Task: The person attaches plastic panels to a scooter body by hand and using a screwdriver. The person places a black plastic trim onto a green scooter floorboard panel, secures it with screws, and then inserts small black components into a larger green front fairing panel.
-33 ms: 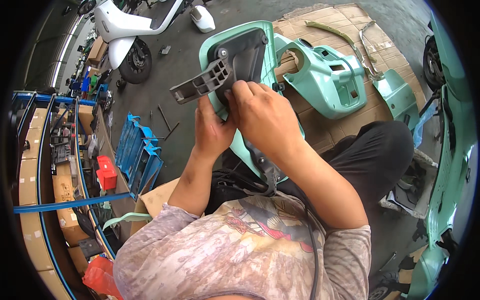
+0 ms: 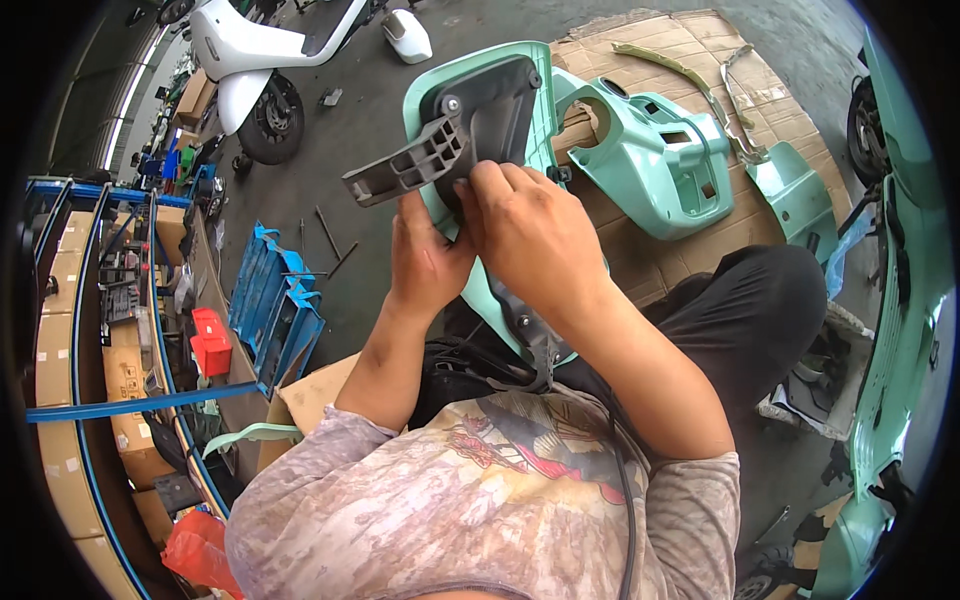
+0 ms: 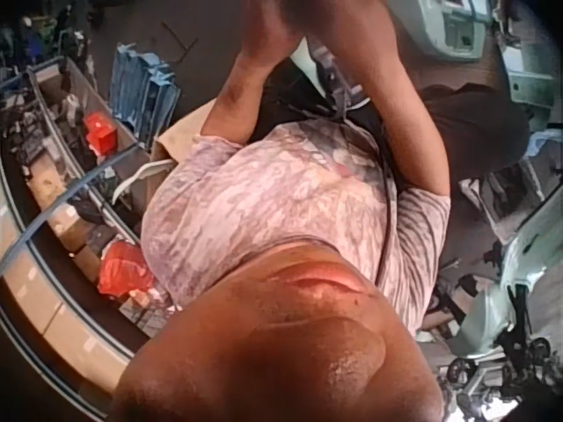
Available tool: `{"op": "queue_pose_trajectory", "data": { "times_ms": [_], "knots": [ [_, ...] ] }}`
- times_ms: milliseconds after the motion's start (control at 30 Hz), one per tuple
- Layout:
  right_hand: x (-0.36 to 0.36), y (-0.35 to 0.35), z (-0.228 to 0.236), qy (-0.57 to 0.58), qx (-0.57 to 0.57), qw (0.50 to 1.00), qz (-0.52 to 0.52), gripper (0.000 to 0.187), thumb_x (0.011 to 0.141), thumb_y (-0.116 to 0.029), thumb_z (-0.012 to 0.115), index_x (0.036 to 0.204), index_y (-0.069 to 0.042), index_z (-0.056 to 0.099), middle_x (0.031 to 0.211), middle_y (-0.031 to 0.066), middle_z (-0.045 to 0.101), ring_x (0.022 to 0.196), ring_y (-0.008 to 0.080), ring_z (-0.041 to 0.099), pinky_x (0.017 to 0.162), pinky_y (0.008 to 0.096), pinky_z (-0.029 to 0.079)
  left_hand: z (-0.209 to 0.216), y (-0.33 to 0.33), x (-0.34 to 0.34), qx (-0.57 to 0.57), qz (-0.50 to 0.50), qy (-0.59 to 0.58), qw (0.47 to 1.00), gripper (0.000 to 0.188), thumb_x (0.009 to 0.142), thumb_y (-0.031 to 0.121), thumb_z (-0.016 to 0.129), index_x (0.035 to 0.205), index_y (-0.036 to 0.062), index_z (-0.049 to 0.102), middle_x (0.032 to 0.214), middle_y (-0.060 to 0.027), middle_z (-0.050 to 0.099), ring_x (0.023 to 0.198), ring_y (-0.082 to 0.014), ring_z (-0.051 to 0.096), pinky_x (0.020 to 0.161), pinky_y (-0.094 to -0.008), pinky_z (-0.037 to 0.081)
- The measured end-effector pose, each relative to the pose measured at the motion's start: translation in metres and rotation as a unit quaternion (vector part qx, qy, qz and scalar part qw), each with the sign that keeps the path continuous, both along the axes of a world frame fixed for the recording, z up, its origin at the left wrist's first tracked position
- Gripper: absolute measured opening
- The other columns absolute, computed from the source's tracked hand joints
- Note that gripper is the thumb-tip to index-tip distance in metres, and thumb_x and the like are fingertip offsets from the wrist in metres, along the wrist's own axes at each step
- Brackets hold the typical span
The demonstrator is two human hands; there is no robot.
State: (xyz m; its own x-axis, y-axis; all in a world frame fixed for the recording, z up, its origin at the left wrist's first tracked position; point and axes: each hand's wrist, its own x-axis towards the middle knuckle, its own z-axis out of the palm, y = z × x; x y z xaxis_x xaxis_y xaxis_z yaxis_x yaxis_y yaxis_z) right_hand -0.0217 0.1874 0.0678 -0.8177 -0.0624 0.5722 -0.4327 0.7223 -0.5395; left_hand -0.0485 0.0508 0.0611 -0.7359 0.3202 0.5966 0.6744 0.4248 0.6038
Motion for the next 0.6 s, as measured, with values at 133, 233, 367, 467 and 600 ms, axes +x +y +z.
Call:
{"op": "queue_pose_trajectory", "data": {
  "times_ms": [133, 233, 367, 467, 600],
  "knots": [
    [0.004, 0.003, 0.000, 0.005, -0.099, 0.995, 0.001, 0.013, 0.088, -0.013, 0.062, 0.086, -0.001, 0.056, 0.080, 0.0142, 0.060, 0.071, 0.0314, 0.061, 0.062, 0.0380, 0.050, -0.001, -0.002, 0.001, -0.017, -0.015, -0.027, 0.999, 0.046, 0.080, 0.006, 0.066, 0.120, -0.0010, 0.044, 0.104, -0.0203, 0.062, 0.093, -0.0420, 0.061, 0.077, -0.0460, 0.049],
    [0.008, 0.006, -0.003, 0.005, -0.187, 0.982, 0.028, 0.012, 0.086, -0.009, 0.064, 0.094, -0.001, 0.059, 0.086, 0.0140, 0.062, 0.075, 0.0302, 0.063, 0.064, 0.0363, 0.051, -0.004, -0.002, 0.001, 0.001, -0.034, -0.049, 0.998, 0.045, 0.081, 0.007, 0.066, 0.120, -0.0013, 0.044, 0.105, -0.0205, 0.063, 0.092, -0.0414, 0.062, 0.077, -0.0455, 0.049],
    [0.009, 0.011, -0.009, 0.030, -0.214, 0.974, 0.065, 0.019, 0.081, -0.002, 0.068, 0.099, -0.002, 0.062, 0.090, 0.0114, 0.065, 0.077, 0.0265, 0.065, 0.065, 0.0330, 0.052, 0.001, -0.001, 0.004, -0.016, -0.024, -0.011, 1.000, 0.045, 0.081, 0.007, 0.066, 0.119, -0.0014, 0.044, 0.105, -0.0203, 0.063, 0.092, -0.0408, 0.063, 0.077, -0.0451, 0.050],
    [0.009, 0.012, -0.012, 0.031, -0.231, 0.970, 0.068, 0.020, 0.080, -0.001, 0.069, 0.100, -0.003, 0.064, 0.090, 0.0102, 0.066, 0.076, 0.0236, 0.066, 0.063, 0.0313, 0.052, 0.001, -0.001, 0.004, -0.007, -0.032, -0.007, 0.999, 0.045, 0.080, 0.006, 0.066, 0.119, -0.0011, 0.045, 0.104, -0.0196, 0.063, 0.091, -0.0401, 0.063, 0.076, -0.0452, 0.049],
    [0.010, 0.012, -0.011, 0.008, -0.261, 0.963, 0.066, 0.018, 0.080, -0.001, 0.069, 0.097, -0.003, 0.065, 0.086, 0.0092, 0.066, 0.072, 0.0204, 0.066, 0.061, 0.0292, 0.051, -0.001, -0.002, 0.003, -0.014, -0.038, 0.005, 0.999, 0.044, 0.080, 0.004, 0.066, 0.119, -0.0002, 0.046, 0.103, -0.0187, 0.063, 0.090, -0.0393, 0.062, 0.075, -0.0447, 0.049]
  ]
}}
